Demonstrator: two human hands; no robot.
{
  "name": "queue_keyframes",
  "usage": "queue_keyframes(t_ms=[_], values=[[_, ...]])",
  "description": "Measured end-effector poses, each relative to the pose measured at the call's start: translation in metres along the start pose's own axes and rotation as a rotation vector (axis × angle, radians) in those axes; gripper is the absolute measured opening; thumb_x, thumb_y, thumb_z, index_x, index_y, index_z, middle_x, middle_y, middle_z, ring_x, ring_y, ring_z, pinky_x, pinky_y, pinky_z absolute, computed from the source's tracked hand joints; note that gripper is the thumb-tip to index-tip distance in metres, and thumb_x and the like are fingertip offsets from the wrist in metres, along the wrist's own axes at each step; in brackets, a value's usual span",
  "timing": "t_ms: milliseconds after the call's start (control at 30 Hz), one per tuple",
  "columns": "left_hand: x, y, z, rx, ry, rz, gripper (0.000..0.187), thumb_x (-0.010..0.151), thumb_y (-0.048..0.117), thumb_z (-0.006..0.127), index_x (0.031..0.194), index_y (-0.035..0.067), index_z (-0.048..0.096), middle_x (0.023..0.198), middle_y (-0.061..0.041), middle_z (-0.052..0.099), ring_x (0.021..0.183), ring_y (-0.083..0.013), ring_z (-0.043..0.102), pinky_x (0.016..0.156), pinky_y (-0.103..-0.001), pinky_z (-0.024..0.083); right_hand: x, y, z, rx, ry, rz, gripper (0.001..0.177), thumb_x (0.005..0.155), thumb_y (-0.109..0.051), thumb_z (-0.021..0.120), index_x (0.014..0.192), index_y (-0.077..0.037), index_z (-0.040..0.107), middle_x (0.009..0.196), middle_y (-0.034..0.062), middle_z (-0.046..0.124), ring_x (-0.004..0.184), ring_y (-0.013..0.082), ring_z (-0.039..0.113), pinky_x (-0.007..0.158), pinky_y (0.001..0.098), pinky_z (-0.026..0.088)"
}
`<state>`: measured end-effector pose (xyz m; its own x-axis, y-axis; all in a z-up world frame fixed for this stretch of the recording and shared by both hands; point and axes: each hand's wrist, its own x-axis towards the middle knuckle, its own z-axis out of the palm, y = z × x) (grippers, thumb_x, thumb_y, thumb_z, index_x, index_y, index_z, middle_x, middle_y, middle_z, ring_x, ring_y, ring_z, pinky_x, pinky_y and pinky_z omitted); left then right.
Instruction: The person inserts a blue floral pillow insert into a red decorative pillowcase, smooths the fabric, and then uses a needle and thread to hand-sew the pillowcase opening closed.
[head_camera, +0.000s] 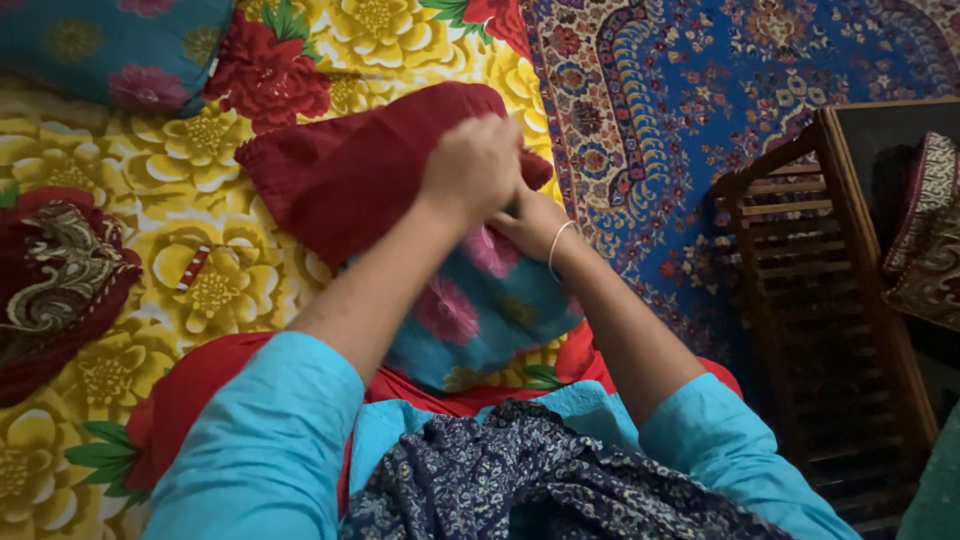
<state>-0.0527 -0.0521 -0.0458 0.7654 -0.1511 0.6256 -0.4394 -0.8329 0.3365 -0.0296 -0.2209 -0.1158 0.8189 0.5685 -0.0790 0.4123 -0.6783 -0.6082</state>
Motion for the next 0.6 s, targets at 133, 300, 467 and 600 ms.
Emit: queue_keyframes(t_ms=[133,300,467,600], values=[[-0.053,0.038,-0.009,-0.034,-0.053,0.069,0.008,0.089,0.017,0.058,0.090,0.009,0.057,0.082,-0.012,0.063,0.078,-0.0338,0.065,0.069,-0.048,0.054,0.024,0.046,0.021,-0.241,-0.078,-0.178,0.029,0.088,-0.035,0.068,0.102,-0.010,0.076,0.111,0.0195,0.075,0.110,0.0375,0.070,0.093,0.0458,0.056],[-0.112,0.051,-0.018,-0.176,-0.173,-0.114,0.013,0.096,0.021,0.058,0.094,0.008,0.055,0.079,-0.015,0.068,0.075,-0.0375,0.067,0.067,-0.051,0.054,0.012,0.047,0.020,-0.114,-0.020,-0.030,0.031,0.089,-0.028,0.068,0.113,-0.010,0.075,0.114,0.0217,0.074,0.107,0.0379,0.070,0.092,0.0441,0.055],[-0.104,0.040,-0.020,-0.097,-0.167,-0.181,0.018,0.101,0.024,0.057,0.092,0.009,0.054,0.080,-0.015,0.069,0.075,-0.0379,0.069,0.065,-0.051,0.054,-0.007,0.040,-0.003,0.509,0.123,-0.061,0.038,0.095,-0.023,0.072,0.129,-0.006,0.066,0.122,0.0140,0.074,0.111,0.0252,0.069,0.094,0.0382,0.055],[-0.089,0.045,-0.016,-0.093,-0.109,-0.161,0.018,0.101,0.025,0.059,0.090,0.011,0.054,0.081,-0.012,0.070,0.079,-0.0353,0.069,0.067,-0.050,0.054,-0.024,0.048,-0.008,0.528,0.533,-0.010,0.045,0.091,-0.019,0.079,0.129,-0.002,0.065,0.126,0.0141,0.062,0.106,0.0200,0.065,0.089,0.0352,0.059]])
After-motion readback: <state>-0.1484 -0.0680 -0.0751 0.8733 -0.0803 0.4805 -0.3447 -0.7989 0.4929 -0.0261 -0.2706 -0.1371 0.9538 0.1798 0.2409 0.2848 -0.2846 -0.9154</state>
